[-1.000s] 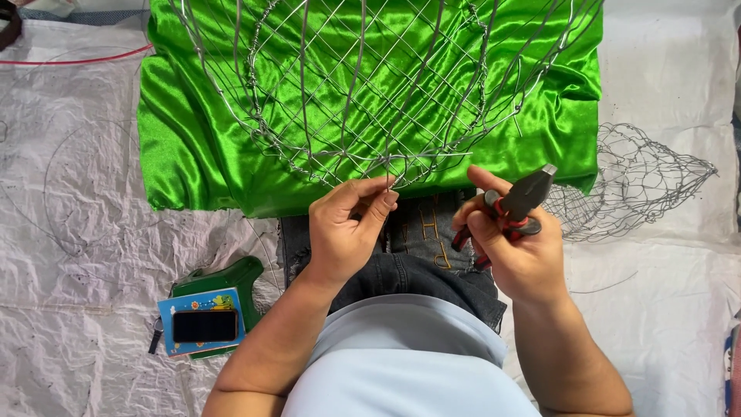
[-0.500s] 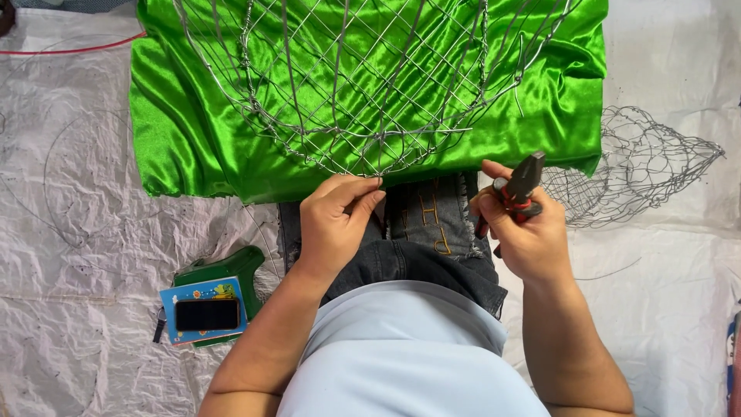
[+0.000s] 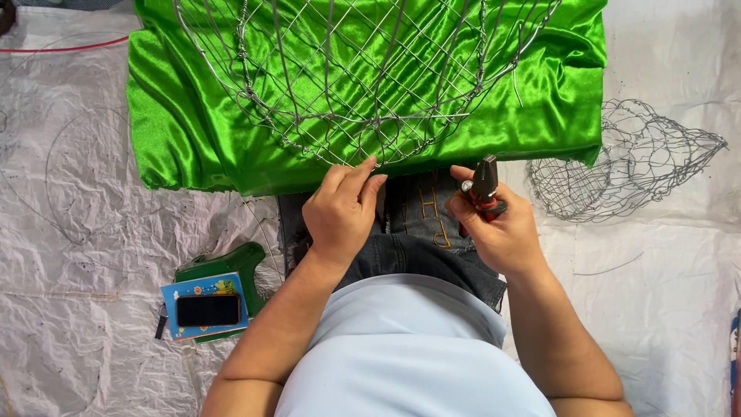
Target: The person sits on a tarp and uses pliers to twist and secure thin metal wires into a wire mesh structure resting on a green fabric. The hands repeatedly bend, loop, and tighten wire segments to form a net-like pattern.
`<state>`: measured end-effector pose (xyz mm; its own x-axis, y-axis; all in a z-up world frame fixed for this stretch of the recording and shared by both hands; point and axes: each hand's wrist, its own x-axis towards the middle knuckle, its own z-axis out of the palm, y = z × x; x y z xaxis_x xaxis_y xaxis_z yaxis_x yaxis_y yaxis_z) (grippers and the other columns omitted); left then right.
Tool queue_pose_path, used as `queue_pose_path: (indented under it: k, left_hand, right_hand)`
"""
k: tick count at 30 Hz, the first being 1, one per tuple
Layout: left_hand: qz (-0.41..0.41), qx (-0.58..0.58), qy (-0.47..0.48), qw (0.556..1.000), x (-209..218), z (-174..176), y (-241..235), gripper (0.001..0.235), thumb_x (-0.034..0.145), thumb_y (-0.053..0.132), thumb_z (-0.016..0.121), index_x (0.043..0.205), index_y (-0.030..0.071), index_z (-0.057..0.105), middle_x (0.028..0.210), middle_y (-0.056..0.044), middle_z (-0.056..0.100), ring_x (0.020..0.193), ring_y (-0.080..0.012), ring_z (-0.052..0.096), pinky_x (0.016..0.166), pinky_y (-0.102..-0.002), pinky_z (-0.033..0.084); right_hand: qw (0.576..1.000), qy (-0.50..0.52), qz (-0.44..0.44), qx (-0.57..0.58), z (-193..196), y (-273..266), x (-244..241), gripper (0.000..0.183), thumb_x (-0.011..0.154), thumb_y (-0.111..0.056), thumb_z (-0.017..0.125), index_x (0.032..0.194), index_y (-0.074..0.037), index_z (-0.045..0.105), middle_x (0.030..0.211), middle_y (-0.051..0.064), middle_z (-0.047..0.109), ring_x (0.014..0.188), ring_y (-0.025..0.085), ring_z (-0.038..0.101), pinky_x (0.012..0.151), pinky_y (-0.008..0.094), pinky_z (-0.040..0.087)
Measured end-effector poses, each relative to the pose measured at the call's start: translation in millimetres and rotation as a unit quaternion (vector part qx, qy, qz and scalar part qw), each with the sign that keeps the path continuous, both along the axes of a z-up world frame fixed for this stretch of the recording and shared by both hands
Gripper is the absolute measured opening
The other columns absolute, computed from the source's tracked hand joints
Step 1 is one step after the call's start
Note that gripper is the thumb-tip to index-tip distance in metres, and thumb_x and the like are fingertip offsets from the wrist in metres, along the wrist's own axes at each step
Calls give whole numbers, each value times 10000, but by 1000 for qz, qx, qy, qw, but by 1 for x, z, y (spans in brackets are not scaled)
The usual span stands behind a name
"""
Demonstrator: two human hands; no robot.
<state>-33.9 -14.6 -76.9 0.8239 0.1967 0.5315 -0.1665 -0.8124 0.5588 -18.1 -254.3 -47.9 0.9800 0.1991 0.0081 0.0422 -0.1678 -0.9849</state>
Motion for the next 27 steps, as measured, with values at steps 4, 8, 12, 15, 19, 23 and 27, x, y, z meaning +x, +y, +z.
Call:
queue_pose_path:
  k: [4, 8, 12, 15, 19, 23, 27]
  left_hand:
    - [27, 47, 25, 998, 0, -7, -11, 375, 925, 429, 798, 1218, 197, 767, 714, 31, 605, 549, -231, 648, 473, -341, 549]
    - [44, 51, 37, 997, 4, -13, -18, 363, 968, 405, 746, 1228, 151, 754, 626, -49, 671, 533, -296, 681, 459, -395, 549]
    - [73, 65, 47, 994, 7, -36, -17, 231, 957, 447, 731, 1033, 238, 795, 698, 24, 743, 586, -229, 727, 491, -340, 566]
    - [52, 52, 42, 996, 5, -27, -11, 160, 945, 396, 756, 996, 250, 794, 667, 38, 705, 557, -226, 700, 476, -331, 551]
    - [21, 48, 57, 997, -2, -16, 4, 106, 918, 403, 790, 945, 301, 791, 663, 115, 674, 571, -165, 693, 493, -275, 543]
    - [-26, 11, 66, 997, -8, -3, 15, 110, 893, 360, 818, 877, 254, 793, 678, 91, 632, 565, -168, 666, 492, -266, 526]
    - [-86, -13, 92, 992, -11, 19, 16, 114, 923, 274, 779, 847, 188, 777, 803, 41, 659, 660, -216, 692, 553, -298, 554]
  right_hand:
    - [1000, 17, 4, 0, -6, 1, 0, 378, 946, -41, 724, 1308, 52, 663, 743, 127, 710, 567, 123, 603, 544, 261, 513]
    - [1000, 22, 6, 8, -10, 2, -3, 376, 943, -32, 726, 1305, 49, 665, 735, 120, 705, 564, 111, 597, 542, 252, 509]
    - [1000, 20, 11, 3, -12, 2, -6, 372, 945, -26, 725, 1302, 61, 665, 716, 114, 691, 566, 111, 581, 539, 260, 506]
    - [999, 36, 6, 15, -13, 0, -8, 376, 939, -20, 728, 1301, 60, 662, 720, 120, 698, 560, 116, 593, 549, 255, 513]
    - [999, 38, 6, 11, -14, -1, -9, 371, 937, -27, 735, 1294, 51, 672, 721, 119, 704, 562, 112, 593, 555, 252, 513]
    - [999, 44, 0, -28, -12, -5, -5, 357, 931, -60, 762, 1273, 19, 701, 710, 100, 682, 560, 103, 568, 552, 254, 506]
    - [988, 26, -43, -144, -22, -24, 5, 370, 927, -153, 806, 1282, -72, 739, 734, 86, 675, 605, 123, 586, 592, 266, 486]
